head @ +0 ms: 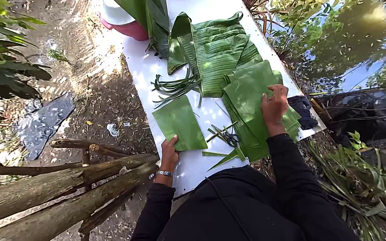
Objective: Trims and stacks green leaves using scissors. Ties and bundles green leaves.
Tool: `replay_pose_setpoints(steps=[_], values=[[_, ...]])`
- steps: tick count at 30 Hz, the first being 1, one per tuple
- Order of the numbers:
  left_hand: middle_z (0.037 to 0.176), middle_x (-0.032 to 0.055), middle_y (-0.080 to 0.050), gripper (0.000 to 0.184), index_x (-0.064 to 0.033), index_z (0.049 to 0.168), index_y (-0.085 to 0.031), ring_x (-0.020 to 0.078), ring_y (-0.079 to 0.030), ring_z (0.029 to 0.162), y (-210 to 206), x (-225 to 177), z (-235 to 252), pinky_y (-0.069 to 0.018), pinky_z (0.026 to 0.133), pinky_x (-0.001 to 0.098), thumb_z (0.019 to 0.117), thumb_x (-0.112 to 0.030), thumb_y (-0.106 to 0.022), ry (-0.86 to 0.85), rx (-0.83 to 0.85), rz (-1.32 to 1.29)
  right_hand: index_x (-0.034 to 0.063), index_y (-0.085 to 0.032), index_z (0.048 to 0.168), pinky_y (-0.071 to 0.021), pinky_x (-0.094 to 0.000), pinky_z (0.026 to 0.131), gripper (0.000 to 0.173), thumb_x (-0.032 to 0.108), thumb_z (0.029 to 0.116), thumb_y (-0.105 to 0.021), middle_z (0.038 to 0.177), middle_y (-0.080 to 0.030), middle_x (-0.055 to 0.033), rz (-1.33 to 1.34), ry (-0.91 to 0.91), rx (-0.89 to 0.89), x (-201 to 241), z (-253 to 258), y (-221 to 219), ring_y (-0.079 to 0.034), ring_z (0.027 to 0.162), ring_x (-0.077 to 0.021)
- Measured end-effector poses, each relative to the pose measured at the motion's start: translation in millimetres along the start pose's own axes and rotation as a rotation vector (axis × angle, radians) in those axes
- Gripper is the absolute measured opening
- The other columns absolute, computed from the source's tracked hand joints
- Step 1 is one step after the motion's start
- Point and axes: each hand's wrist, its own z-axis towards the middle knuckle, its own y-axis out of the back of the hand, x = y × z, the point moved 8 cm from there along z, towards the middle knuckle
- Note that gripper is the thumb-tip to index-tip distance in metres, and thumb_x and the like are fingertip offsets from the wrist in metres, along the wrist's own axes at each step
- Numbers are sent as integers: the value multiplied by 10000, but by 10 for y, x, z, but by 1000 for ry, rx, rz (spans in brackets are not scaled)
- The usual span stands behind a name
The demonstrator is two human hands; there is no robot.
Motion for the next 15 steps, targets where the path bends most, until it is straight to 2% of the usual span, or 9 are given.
replay_pose_setpoints(steps=[2, 3, 5, 6, 8, 9, 11, 13, 15], values=[[985, 169, -709, 207, 53, 1219, -559, 231, -730, 850, 11, 8, 0, -632, 756, 405, 1053, -66, -526, 0, -5, 3, -39, -664, 1192, -563, -567, 769, 265, 144, 1016, -587, 1140, -649, -263, 78, 148, 188, 376, -237, -30, -674, 890, -390], [988, 172, -710, 208, 52, 1222, -561, 233, -730, 851, 14, 12, -1, -632, 755, 405, 1053, -64, -526, 3, -3, 4, -19, -685, 1141, -578, -557, 741, 239, 171, 1017, -608, 1041, -675, -219, 105, 244, 322, 569, -404, -105, -685, 843, -354], [988, 169, -710, 209, 48, 1225, -562, 232, -731, 848, 12, 15, 7, -633, 746, 404, 1053, -66, -525, 4, 5, 9, 45, -740, 1021, -571, -552, 704, 278, 310, 936, -737, 908, -710, -125, 106, 387, 568, 841, -763, -329, -699, 804, -301], [987, 165, -711, 209, 44, 1224, -564, 231, -732, 846, 14, 15, 12, -633, 741, 401, 1053, -69, -526, 1, 5, 14, 65, -750, 983, -551, -558, 703, 366, 416, 884, -774, 903, -705, -119, 63, 409, 675, 892, -943, -456, -691, 816, -309], [988, 163, -712, 210, 42, 1223, -566, 232, -732, 847, 15, 23, 23, -633, 737, 404, 1052, -73, -529, -2, 5, 18, 51, -728, 1018, -530, -582, 733, 544, 560, 830, -771, 964, -683, -172, -86, 389, 835, 895, -1231, -659, -674, 883, -370], [986, 162, -713, 207, 41, 1219, -568, 231, -733, 845, 16, 26, 27, -634, 736, 406, 1052, -75, -530, -3, 5, 20, 30, -701, 1075, -526, -592, 758, 569, 542, 835, -771, 1029, -668, -203, -145, 345, 897, 886, -1320, -718, -667, 928, -397], [980, 158, -712, 198, 39, 1209, -570, 229, -732, 840, 20, 29, 21, -634, 735, 402, 1051, -74, -532, -7, 1, 25, 3, -664, 1134, -533, -592, 776, 492, 437, 913, -734, 1107, -645, -234, -190, 260, 939, 881, -1401, -768, -665, 968, -418], [985, 159, -713, 198, 39, 1211, -569, 232, -733, 845, 18, 25, 23, -633, 739, 406, 1052, -71, -528, -10, 1, 24, -17, -652, 1148, -530, -586, 791, 397, 347, 990, -649, 1139, -641, -241, -229, 213, 975, 922, -1406, -767, -668, 978, -419], [992, 162, -711, 203, 38, 1221, -562, 232, -733, 851, 11, 12, 18, -633, 743, 408, 1053, -69, -523, -14, 7, 21, -40, -653, 1123, -518, -583, 793, 348, 277, 995, -591, 1125, -646, -245, -243, 211, 1007, 980, -1424, -763, -668, 979, -416]])
